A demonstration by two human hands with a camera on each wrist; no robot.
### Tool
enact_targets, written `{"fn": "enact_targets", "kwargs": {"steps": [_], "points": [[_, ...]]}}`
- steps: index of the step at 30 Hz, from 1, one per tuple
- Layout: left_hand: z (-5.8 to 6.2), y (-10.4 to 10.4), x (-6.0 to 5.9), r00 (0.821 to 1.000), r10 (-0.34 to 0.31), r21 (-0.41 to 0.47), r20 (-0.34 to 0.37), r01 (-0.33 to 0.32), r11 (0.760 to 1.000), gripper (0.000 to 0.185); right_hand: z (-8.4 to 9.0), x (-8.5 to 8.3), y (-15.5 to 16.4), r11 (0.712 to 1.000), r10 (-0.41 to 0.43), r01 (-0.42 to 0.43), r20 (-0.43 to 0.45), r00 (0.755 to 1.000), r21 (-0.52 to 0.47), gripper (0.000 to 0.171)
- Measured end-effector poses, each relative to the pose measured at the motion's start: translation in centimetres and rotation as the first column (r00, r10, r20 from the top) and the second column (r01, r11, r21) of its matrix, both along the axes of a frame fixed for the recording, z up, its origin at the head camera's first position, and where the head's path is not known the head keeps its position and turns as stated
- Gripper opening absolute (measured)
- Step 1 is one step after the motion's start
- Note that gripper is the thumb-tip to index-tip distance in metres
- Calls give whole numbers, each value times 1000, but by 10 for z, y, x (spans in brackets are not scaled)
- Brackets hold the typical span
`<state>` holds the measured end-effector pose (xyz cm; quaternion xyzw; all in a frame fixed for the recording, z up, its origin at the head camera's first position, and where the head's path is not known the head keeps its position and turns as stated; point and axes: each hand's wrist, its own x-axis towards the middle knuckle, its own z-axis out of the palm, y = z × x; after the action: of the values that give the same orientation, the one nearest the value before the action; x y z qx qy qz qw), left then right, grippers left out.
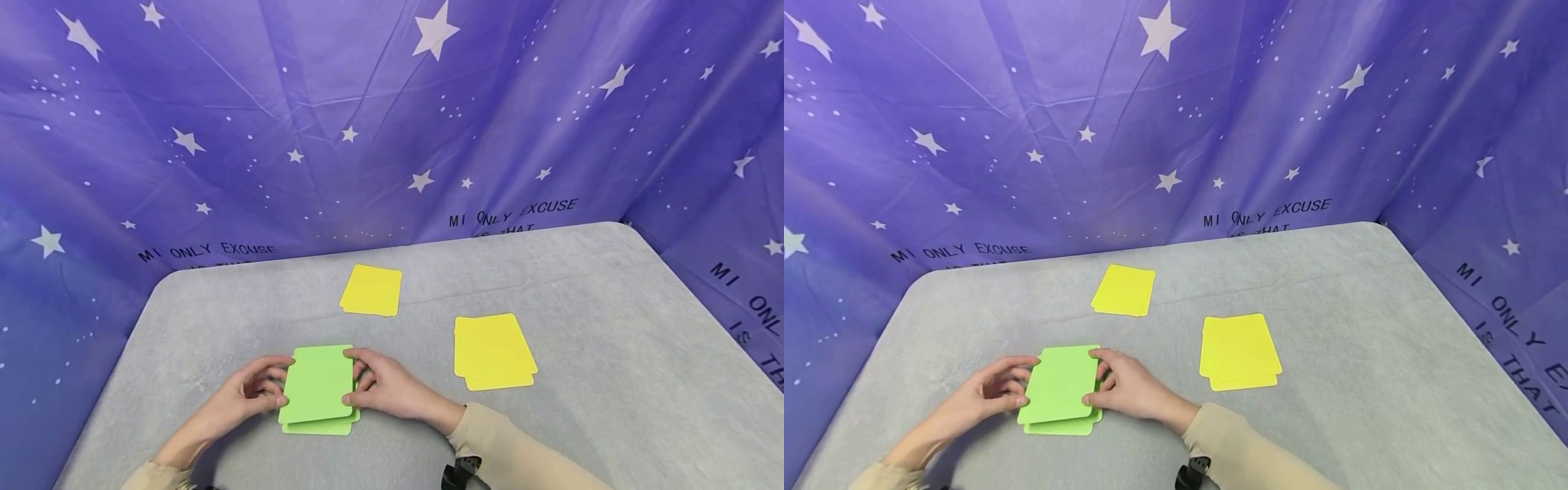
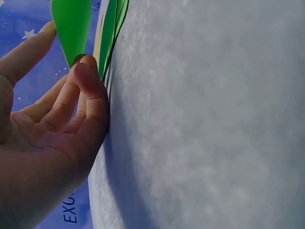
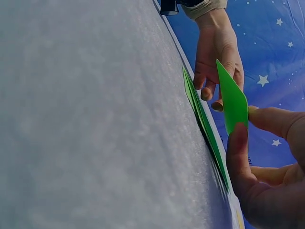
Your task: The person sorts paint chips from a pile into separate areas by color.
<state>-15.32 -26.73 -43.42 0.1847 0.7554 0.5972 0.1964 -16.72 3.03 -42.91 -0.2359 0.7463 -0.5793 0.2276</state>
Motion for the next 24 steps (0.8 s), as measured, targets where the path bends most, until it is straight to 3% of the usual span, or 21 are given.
{"fn": "enact_targets", "kwargs": {"steps": [3,6,12,18,24], "points": [[1,-2,1,1000,-16,13,-11,17,1000,51,1,0,0,1000,20,-20,-24,999,22,66],[2,-4,2,998,-18,1,-65,18,1000,45,2,-1,1,996,46,-40,-86,995,75,64],[4,-7,3,988,1,-33,-153,-6,999,38,2,-4,4,979,97,-50,-236,967,199,58],[4,-6,-2,991,7,-26,-135,-11,1000,36,2,-6,8,981,114,-72,-236,965,181,54],[8,0,-14,996,15,-53,-89,-20,998,37,2,-12,16,986,95,-61,-221,971,156,48]]}}
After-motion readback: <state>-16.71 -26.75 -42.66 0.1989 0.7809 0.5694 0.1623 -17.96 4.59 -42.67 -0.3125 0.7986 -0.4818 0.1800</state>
